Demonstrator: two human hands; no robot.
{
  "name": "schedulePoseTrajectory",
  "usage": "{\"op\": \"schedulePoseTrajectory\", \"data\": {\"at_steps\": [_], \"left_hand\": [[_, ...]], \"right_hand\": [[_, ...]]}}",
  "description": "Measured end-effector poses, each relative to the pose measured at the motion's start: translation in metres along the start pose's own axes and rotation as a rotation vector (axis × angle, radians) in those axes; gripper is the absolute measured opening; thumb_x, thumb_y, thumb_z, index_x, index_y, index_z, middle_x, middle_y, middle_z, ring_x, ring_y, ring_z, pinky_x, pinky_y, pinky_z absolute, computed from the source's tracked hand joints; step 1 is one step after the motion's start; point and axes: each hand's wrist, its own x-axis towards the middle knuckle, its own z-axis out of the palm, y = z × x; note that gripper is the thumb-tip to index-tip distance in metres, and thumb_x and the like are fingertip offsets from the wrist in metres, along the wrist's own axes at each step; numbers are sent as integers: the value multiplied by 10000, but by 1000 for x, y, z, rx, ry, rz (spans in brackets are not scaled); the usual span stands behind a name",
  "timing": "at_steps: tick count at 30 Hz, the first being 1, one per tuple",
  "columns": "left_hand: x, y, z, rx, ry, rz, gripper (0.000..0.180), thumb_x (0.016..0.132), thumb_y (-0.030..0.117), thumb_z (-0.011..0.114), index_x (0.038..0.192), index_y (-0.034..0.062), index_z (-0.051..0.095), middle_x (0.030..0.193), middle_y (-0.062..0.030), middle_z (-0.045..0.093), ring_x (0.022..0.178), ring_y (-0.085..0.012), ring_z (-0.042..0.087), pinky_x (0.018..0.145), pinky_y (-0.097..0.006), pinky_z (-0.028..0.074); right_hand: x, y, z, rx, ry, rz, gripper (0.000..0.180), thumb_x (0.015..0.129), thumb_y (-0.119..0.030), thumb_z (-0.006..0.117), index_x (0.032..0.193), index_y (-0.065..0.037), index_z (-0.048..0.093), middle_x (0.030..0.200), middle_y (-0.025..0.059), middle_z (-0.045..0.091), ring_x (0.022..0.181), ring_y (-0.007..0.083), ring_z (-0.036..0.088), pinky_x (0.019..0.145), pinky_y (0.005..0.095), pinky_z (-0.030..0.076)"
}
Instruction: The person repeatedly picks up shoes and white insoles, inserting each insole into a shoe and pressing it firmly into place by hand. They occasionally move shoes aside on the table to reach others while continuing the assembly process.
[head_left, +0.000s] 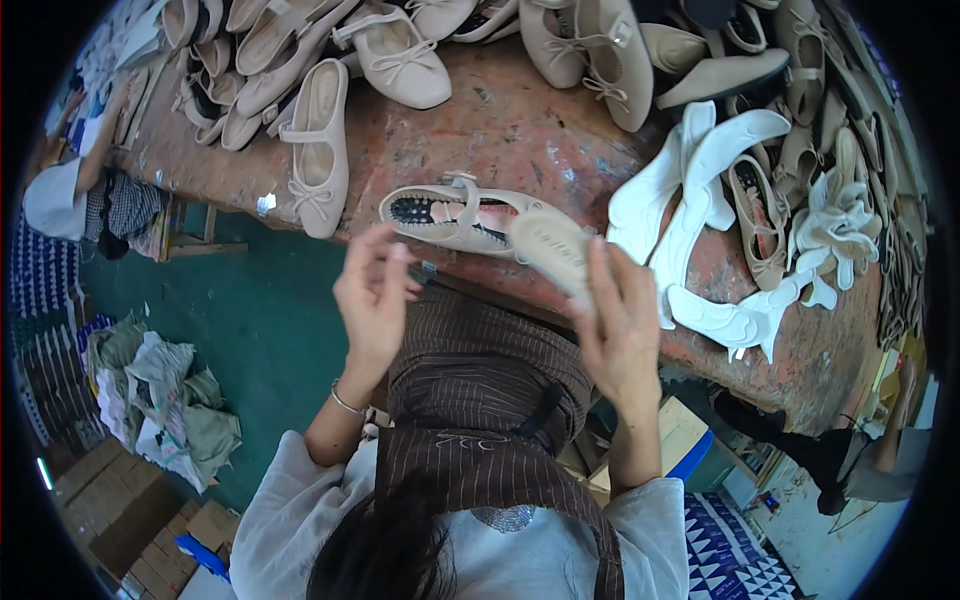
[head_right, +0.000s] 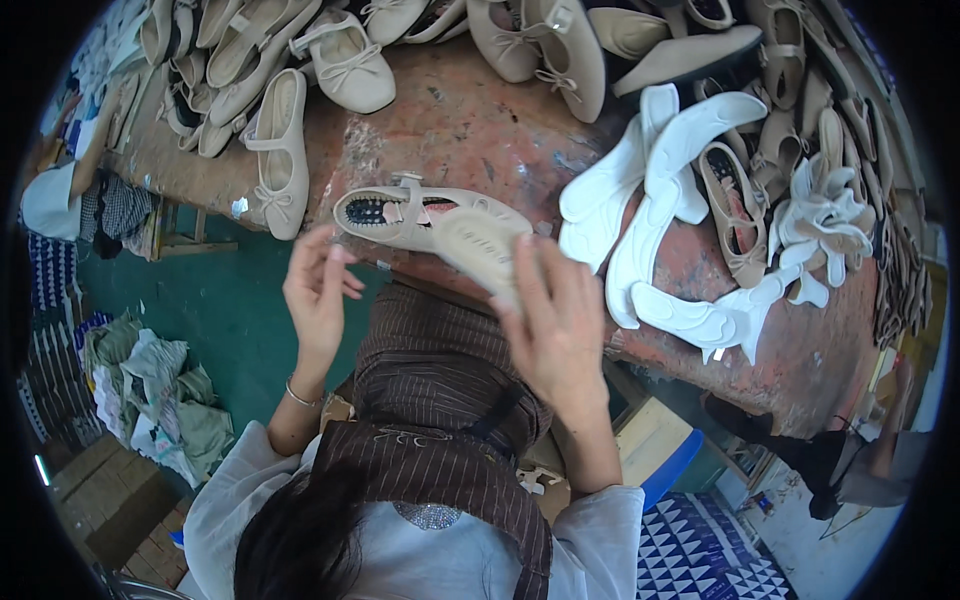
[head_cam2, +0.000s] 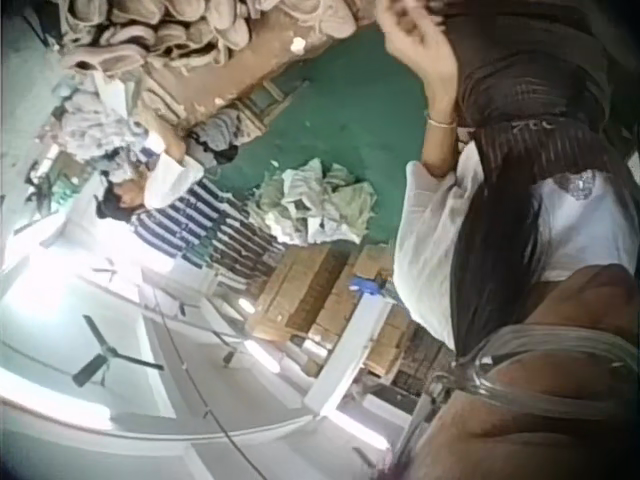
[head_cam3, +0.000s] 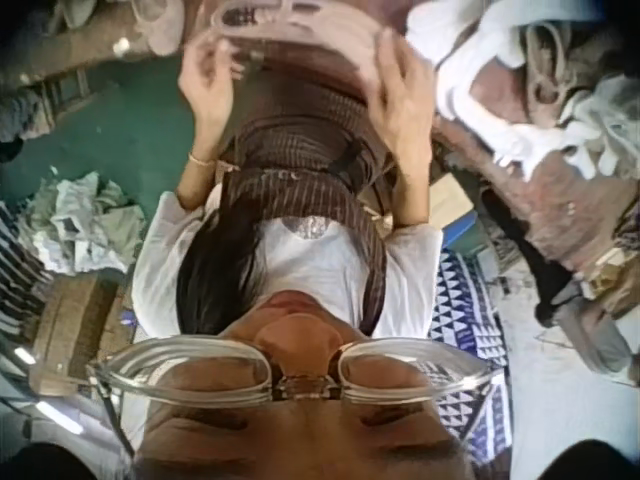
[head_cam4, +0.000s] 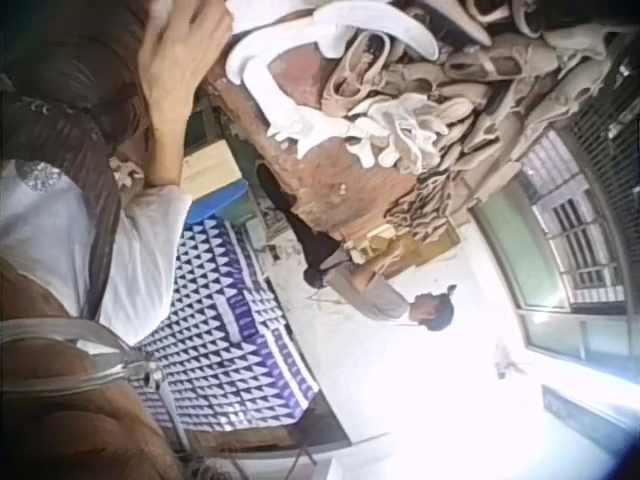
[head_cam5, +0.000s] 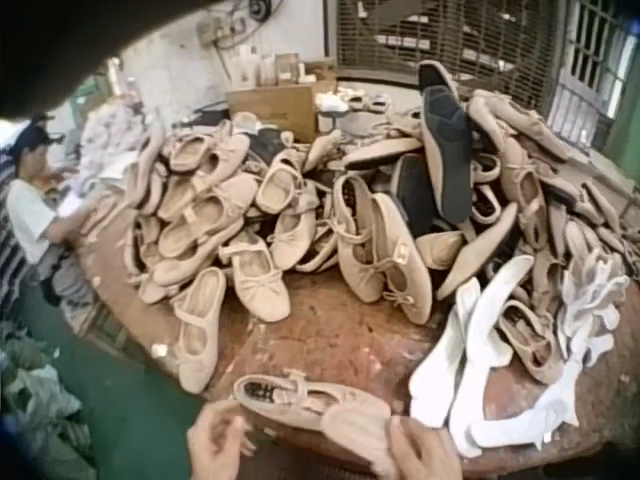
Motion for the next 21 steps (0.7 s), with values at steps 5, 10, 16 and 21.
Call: {"op": "schedulePoseTrajectory", "data": {"at_steps": [5, 10, 16, 21], "left_hand": [[25, -45, -20, 319, 119, -10, 486, 937, 137, 673, 1376, -18, 533, 859, -87, 626, 608, -98, 586, 534, -263, 482], [50, -58, -6, 326, 98, 56, 576, 836, 116, 775, 1354, -19, 563, 889, -91, 580, 613, -114, 582, 551, -266, 483], [62, -57, -13, 153, -26, -12, 626, 749, 59, 847, 1314, -27, 592, 894, -62, 560, 645, -85, 596, 521, -220, 486], [68, -63, -17, 167, -20, 18, 597, 727, 75, 871, 1261, -32, 624, 884, -58, 591, 628, -79, 586, 507, -211, 481]], "right_hand": [[23, 6, 1, -128, -99, -32, 396, 796, -70, 677, 1191, -59, 701, 1211, 148, 618, 1045, 325, 564, 943, 443, 425], [43, 5, 68, 25, -104, -93, 348, 703, -25, 709, 1042, -84, 764, 1192, 105, 657, 1070, 287, 600, 956, 430, 443], [74, -7, 113, 188, -149, -100, 206, 731, -43, 727, 935, -44, 755, 1160, 133, 670, 1104, 316, 612, 941, 438, 479], [89, -14, 126, 289, -151, -49, 154, 730, -4, 714, 881, -25, 733, 1044, 117, 676, 1047, 295, 638, 918, 415, 503]]}}
